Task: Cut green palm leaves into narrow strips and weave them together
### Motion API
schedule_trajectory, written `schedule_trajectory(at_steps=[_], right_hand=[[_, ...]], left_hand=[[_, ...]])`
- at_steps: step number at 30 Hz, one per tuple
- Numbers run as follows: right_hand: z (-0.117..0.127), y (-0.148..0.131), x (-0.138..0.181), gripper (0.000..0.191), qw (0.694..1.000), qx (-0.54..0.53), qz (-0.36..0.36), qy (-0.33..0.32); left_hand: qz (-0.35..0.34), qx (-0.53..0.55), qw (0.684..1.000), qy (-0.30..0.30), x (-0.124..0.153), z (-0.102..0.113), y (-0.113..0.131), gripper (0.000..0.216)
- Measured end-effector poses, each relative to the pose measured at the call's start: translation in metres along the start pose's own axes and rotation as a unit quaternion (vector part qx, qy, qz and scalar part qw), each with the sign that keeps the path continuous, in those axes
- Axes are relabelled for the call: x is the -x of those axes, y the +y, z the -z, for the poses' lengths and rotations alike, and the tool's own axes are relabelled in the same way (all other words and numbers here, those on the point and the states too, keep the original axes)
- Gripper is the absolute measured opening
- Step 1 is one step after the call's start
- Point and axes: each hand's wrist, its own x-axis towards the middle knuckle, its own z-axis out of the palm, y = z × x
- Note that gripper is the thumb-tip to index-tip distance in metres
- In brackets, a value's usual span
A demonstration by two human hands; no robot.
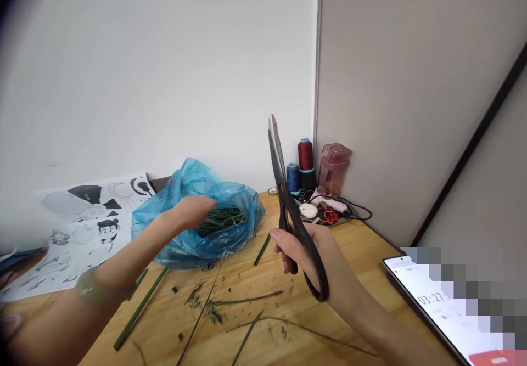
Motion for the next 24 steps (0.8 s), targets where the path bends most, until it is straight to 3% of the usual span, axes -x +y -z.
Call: schedule_trajectory(at_steps=[4,6,7,9,11,14,17,21,24], right_hand=[[0.002,0.0,-0.001,0.033,1.0,-0.01,-0.003,0.002],[0.003,0.001,0.0,0.034,1.0,-0.016,0.0,0.01],[0.004,0.001,0.0,0.035,1.0,-0.015,0.003,0.013],[0.005,0.001,0.001,0.037,1.0,-0.008,0.013,0.011],[0.006,0.0,0.001,0.039,1.0,0.002,0.023,0.008],[0.008,0.001,0.002,0.037,1.0,-0.005,0.028,0.012],[0.009,0.006,0.005,0.035,1.0,-0.018,0.011,0.012],[0.008,0.021,0.007,0.037,0.999,-0.022,-0.011,0.029],[0.006,0.037,0.006,0.035,0.996,0.013,-0.051,0.067]], left_hand=[[0.09,-0.035,0.991,0.097,0.02,0.036,0.01,0.031],[0.147,-0.016,0.973,0.178,0.028,0.046,0.03,0.038],[0.139,0.014,0.971,0.195,0.03,0.046,0.042,0.04],[0.027,0.104,0.982,0.155,0.033,0.034,0.071,0.038],[-0.065,0.173,0.981,0.061,0.032,0.01,0.099,0.03],[-0.057,0.193,0.979,0.016,0.028,-0.03,0.127,0.022],[-0.02,0.227,0.974,-0.001,0.02,-0.056,0.134,0.027],[0.001,0.323,0.946,-0.023,0.012,-0.059,0.125,0.02],[-0.031,0.419,0.906,-0.045,0.018,-0.049,0.12,0.024]])
